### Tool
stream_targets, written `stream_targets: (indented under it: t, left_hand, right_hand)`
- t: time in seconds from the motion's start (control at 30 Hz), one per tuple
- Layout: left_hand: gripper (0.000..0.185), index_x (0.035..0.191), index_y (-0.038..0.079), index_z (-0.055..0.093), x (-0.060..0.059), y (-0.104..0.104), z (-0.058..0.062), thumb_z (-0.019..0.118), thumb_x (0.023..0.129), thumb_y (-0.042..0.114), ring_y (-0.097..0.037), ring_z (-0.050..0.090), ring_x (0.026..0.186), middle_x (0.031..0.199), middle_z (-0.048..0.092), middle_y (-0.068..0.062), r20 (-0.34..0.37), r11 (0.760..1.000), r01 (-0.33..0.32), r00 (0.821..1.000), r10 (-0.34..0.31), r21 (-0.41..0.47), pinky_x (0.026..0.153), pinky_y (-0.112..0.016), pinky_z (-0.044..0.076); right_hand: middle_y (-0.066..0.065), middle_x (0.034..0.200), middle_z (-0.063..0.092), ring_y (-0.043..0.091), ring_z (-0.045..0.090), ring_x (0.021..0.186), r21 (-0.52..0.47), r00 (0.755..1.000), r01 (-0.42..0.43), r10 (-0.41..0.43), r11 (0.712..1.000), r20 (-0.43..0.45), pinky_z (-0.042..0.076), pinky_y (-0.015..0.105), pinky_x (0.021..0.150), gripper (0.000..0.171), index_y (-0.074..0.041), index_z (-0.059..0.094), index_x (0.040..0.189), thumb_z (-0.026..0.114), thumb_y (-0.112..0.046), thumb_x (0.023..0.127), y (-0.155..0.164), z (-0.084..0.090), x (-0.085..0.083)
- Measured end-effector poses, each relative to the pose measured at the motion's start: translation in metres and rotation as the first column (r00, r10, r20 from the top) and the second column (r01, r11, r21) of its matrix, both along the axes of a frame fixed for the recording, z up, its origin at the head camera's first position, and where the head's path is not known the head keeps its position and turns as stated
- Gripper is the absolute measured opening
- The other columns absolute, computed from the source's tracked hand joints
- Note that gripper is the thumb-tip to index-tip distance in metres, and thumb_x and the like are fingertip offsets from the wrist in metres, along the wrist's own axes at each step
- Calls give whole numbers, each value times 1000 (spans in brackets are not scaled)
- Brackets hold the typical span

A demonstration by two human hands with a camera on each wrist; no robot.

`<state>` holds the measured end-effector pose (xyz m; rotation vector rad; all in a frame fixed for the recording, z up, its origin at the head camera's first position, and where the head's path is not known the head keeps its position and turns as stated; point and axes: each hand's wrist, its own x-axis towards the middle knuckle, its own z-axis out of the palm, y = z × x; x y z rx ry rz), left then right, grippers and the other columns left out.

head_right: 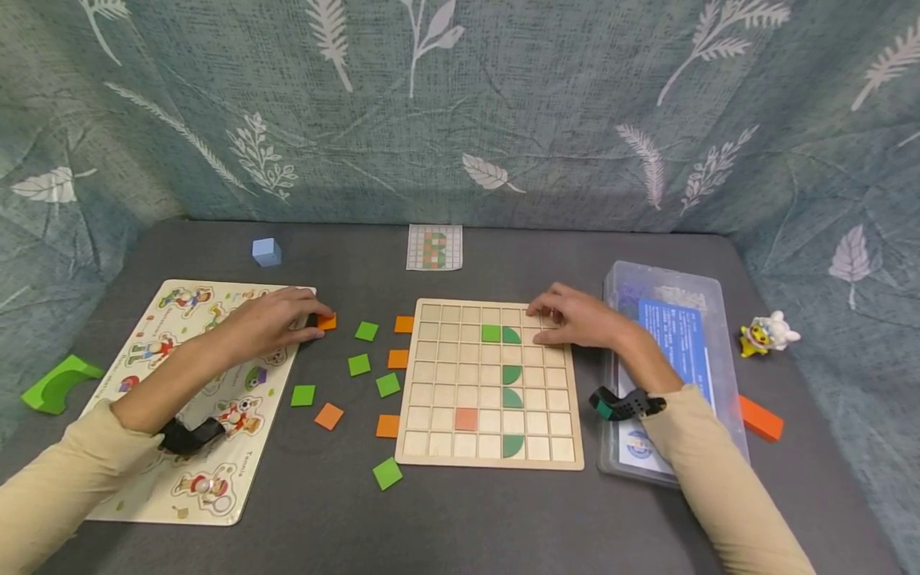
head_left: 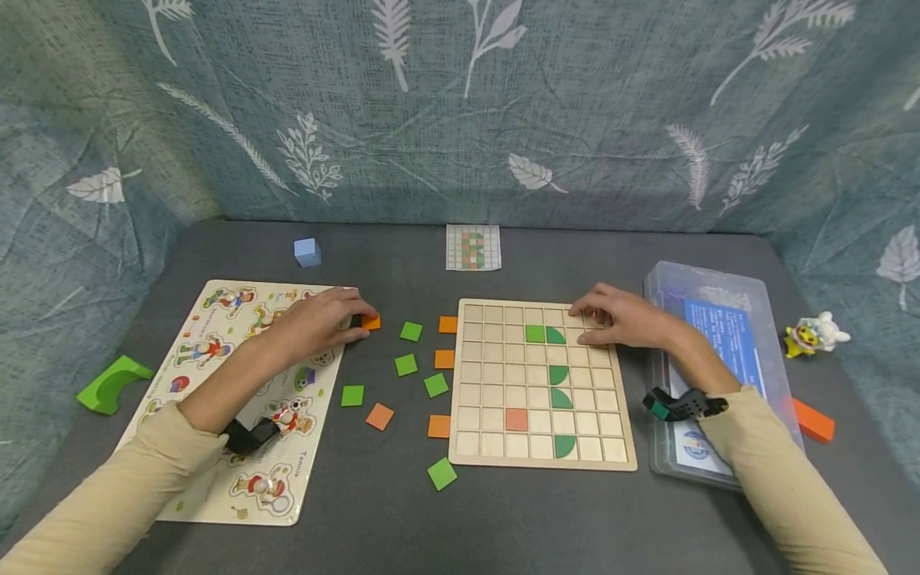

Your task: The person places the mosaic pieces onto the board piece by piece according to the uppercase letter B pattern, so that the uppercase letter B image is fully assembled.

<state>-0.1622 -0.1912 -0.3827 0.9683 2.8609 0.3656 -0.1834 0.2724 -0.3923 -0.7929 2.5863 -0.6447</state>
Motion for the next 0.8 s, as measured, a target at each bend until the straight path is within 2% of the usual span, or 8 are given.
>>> stream_targets:
  t: [0.13,0.23,0.33,0.43,0.57,0.63,0.7,0.8]
  left_hand:
    - [24,108,9,72,-1,2,0,74,86,17,-15,60,81,97,65,-4,-19,1000,-4,1000,3,-17,63,-28,46]
    - [23,107,8,73,0,6,2,74,85,17,-16,60,79,96,65,-5,-73,1000,-11,997,9,-24,61,-29,47]
    - [23,106,7,73,2,21,5,74,86,17,-19,62,79,97,67,-7,-134,1000,-16,991,18,16,61,-32,50]
    - [24,107,9,73,7,53,7,73,87,20,-19,64,84,101,68,-6,-153,995,24,988,-9,94,66,-34,52]
    - [22,107,12,73,19,104,6,72,87,24,-16,65,87,104,68,-3,-152,969,165,979,-138,184,64,-28,51]
    - [20,105,15,73,26,127,3,72,88,25,-13,64,87,103,69,0,-158,953,226,968,-196,202,61,-24,50]
    - [18,103,16,74,31,146,0,72,88,25,-12,64,89,102,69,2,-164,942,269,957,-238,201,62,-22,51]
    - [16,102,18,74,37,164,-4,72,87,26,-11,64,91,99,68,4,-145,941,285,955,-261,182,67,-24,53]
  right_hand:
    - [7,103,53,15,51,87,-6,1000,-1,1,1000,0,45,34,78,42,-11,62,125,72,-27,88,2,-2,-1]
    - [7,104,53,15,51,88,-14,1000,-9,9,1000,-1,45,34,78,42,-10,62,125,72,-28,88,2,-4,-2]
    - [7,103,53,15,51,87,-20,1000,-14,14,1000,-3,45,34,78,43,-10,62,125,72,-28,88,2,-4,-3]
    - [7,102,53,15,50,85,-22,1000,-14,14,1000,0,44,34,76,42,-10,62,125,73,-27,87,3,-4,-3]
    - [7,101,52,15,49,84,-25,1000,-15,15,1000,3,44,33,75,42,-11,62,125,72,-27,88,4,-4,-4]
    - [7,102,52,15,49,84,-23,1000,-13,13,1000,4,43,33,75,42,-11,62,125,72,-28,88,3,-4,-4]
    - [7,102,52,16,48,85,-20,1000,-8,8,1000,7,43,34,76,42,-11,62,125,72,-28,88,2,-3,-4]
    - [7,103,52,16,49,85,-12,1000,-1,1,1000,9,43,33,76,42,-11,62,125,72,-28,88,2,-3,-3]
